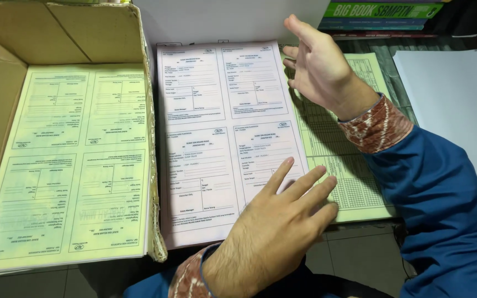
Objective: Sorting and organizing various printed forms into stacks and boxes
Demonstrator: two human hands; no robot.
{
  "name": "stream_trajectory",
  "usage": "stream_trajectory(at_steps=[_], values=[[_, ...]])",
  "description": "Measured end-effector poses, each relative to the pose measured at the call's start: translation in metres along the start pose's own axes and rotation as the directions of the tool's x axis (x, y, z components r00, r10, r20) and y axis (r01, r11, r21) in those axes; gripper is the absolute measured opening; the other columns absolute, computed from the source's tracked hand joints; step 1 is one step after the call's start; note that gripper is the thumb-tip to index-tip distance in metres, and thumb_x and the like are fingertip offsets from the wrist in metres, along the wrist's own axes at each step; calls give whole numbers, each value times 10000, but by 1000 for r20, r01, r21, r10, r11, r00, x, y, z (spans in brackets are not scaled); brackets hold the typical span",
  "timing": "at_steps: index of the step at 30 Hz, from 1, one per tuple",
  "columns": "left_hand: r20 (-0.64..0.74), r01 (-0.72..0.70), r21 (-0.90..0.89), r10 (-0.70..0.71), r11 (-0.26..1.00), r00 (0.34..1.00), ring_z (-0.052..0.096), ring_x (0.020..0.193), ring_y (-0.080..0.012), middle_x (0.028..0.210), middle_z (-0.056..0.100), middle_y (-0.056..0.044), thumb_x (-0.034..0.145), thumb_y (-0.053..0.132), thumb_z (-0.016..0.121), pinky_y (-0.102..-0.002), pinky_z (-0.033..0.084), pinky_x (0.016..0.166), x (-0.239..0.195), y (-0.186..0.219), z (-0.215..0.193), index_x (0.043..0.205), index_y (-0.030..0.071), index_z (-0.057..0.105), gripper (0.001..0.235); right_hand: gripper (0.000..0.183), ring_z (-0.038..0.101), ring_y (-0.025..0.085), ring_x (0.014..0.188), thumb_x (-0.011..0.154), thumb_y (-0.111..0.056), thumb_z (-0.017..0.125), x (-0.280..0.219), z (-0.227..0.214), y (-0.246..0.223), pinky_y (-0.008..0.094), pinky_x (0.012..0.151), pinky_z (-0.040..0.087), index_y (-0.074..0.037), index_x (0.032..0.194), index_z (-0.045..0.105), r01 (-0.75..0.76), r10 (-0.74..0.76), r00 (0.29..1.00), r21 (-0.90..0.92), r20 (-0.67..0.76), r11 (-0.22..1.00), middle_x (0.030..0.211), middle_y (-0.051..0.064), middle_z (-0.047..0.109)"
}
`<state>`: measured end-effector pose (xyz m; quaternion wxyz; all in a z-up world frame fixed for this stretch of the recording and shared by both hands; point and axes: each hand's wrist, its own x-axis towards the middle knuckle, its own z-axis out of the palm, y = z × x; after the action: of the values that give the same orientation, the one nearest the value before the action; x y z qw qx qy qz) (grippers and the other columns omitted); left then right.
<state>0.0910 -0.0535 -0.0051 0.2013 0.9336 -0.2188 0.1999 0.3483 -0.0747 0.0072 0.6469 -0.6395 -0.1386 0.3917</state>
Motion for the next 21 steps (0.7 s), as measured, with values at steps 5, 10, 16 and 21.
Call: stream_trajectory(at_steps=[5, 10, 16, 21], values=[[54, -9, 56, 6, 998, 999, 552, 1320, -310, 1118, 658, -75, 721, 127, 735, -578, 365, 1199, 2, -7, 12, 921, 140, 713, 201, 943, 509, 305, 1338, 877, -532, 467, -12, 13, -8, 526, 1065, 499, -120, 1616, 52, 45, -47, 998, 50, 36, 998, 1394, 230, 536], [15, 9, 26, -9, 1000, 1000, 586, 1139, -307, 899, 643, -62, 756, 131, 719, -563, 399, 1130, -1, -7, 16, 862, 151, 682, 114, 929, 517, 304, 1327, 896, -548, 434, -9, 12, -5, 523, 1063, 486, -144, 1643, 57, 41, -42, 999, 56, 33, 998, 1362, 210, 542], [-65, 24, 30, -22, 999, 998, 597, 1082, -296, 934, 627, -72, 784, 226, 748, -583, 400, 1177, -4, -3, 21, 891, 153, 678, 147, 907, 513, 346, 1370, 912, -561, 433, -8, 11, -3, 551, 1083, 470, -145, 1635, 76, 36, -37, 999, 43, 34, 998, 1454, 280, 497], [-35, -22, 87, 25, 996, 999, 603, 1082, -288, 939, 637, -57, 763, 208, 742, -585, 392, 1222, -5, -5, 25, 883, 173, 712, 128, 871, 496, 356, 1390, 945, -528, 388, -11, 15, -5, 562, 1101, 457, -150, 1641, 25, 15, -16, 1000, 25, 9, 1000, 1475, 281, 473]])
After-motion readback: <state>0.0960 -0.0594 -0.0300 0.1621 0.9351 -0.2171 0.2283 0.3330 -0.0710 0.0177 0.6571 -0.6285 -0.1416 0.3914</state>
